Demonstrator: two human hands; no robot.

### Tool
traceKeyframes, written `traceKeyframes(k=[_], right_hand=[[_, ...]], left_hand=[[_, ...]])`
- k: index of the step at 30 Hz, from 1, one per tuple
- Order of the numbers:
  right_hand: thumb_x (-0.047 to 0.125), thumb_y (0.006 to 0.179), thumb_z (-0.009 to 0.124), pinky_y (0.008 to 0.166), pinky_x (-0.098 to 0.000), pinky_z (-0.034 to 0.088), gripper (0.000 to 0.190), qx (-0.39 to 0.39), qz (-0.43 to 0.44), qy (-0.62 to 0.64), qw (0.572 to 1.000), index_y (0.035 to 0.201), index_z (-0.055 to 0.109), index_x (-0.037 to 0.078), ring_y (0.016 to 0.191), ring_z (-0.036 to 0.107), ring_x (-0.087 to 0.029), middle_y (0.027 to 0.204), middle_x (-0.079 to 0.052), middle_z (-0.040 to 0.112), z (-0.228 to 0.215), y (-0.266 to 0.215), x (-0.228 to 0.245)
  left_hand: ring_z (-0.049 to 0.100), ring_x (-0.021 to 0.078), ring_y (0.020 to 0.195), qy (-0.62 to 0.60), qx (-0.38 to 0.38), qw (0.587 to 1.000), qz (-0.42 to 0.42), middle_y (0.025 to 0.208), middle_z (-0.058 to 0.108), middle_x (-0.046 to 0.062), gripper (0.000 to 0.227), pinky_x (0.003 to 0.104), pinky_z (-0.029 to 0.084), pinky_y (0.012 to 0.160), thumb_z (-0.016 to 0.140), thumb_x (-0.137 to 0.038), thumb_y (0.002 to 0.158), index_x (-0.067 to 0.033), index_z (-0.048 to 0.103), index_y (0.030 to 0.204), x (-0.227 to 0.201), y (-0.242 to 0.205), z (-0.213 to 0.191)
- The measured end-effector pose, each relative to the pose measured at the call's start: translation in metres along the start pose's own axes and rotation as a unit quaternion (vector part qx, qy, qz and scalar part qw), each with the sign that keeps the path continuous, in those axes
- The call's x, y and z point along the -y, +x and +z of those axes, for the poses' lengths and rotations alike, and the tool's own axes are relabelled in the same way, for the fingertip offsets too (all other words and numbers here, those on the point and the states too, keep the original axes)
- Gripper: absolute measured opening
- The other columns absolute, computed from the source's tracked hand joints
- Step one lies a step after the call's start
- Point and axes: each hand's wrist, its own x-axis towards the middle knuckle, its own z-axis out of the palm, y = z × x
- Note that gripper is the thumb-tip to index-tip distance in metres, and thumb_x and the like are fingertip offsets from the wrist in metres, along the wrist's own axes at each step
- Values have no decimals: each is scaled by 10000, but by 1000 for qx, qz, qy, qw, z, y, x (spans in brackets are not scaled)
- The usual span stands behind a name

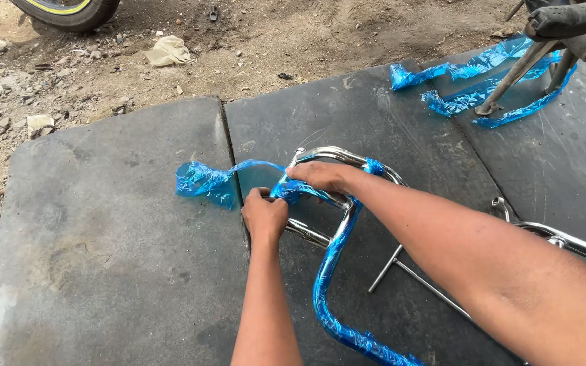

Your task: Remove protective blue plastic film from a new chrome motorcycle crash guard and install it onto the motorcycle engine frame using bolts and a wrench.

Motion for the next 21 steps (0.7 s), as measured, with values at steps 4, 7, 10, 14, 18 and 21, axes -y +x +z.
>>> traceKeyframes(k=[4, 7, 10, 14, 18, 21], right_hand=[[586, 1018, 302, 916, -514, 570, 650, 46, 25, 33, 998, 1346, 605, 112, 1157, 678, -392, 1235, -250, 728, 1, 7, -13], [597, 995, 343, 871, -496, 603, 679, 42, 54, 81, 994, 1251, 679, 66, 1044, 745, -332, 1124, -230, 749, -2, 4, -18], [570, 1013, 333, 809, -465, 591, 694, 59, 71, 92, 991, 1159, 737, 25, 995, 771, -345, 1018, -235, 787, -1, 1, -21], [519, 1032, 389, 787, -471, 620, 644, -45, 50, -46, 997, 981, 757, -7, 876, 809, -370, 913, -253, 801, 11, -9, -9], [590, 1001, 415, 874, -520, 542, 649, -230, -54, -286, 929, 931, 753, 41, 961, 703, -389, 957, -229, 734, 18, -2, -28], [599, 1009, 385, 903, -519, 548, 672, -223, -73, -296, 926, 939, 763, 49, 968, 709, -392, 945, -223, 730, 17, -8, -25]], left_hand=[[694, 399, 1067, 81, 40, 996, 7, 1107, 718, 257, 500, 440, 541, 941, 764, -139, 719, 16, 660, 1182, -18, 3, 2], [649, 357, 1168, 183, 135, 972, -59, 1205, 686, 210, 702, 446, 482, 1020, 923, -328, 677, 1, 600, 1207, -50, -6, -9], [713, 323, 1139, 190, 150, 967, -79, 1180, 738, 175, 542, 436, 493, 1055, 872, -306, 718, -49, 687, 1157, -42, 7, 6], [668, 389, 1159, 155, 53, 982, -94, 1232, 689, 209, 394, 470, 546, 980, 799, -247, 793, -61, 726, 1133, -10, 33, 21], [668, 409, 1161, 134, 37, 987, -75, 1237, 694, 232, 272, 468, 534, 1002, 674, -139, 857, -38, 761, 1094, -24, 19, 3], [643, 437, 1171, 140, 40, 987, -71, 1225, 660, 289, 373, 473, 505, 1022, 698, -223, 876, 51, 687, 1128, -28, 20, 5]])
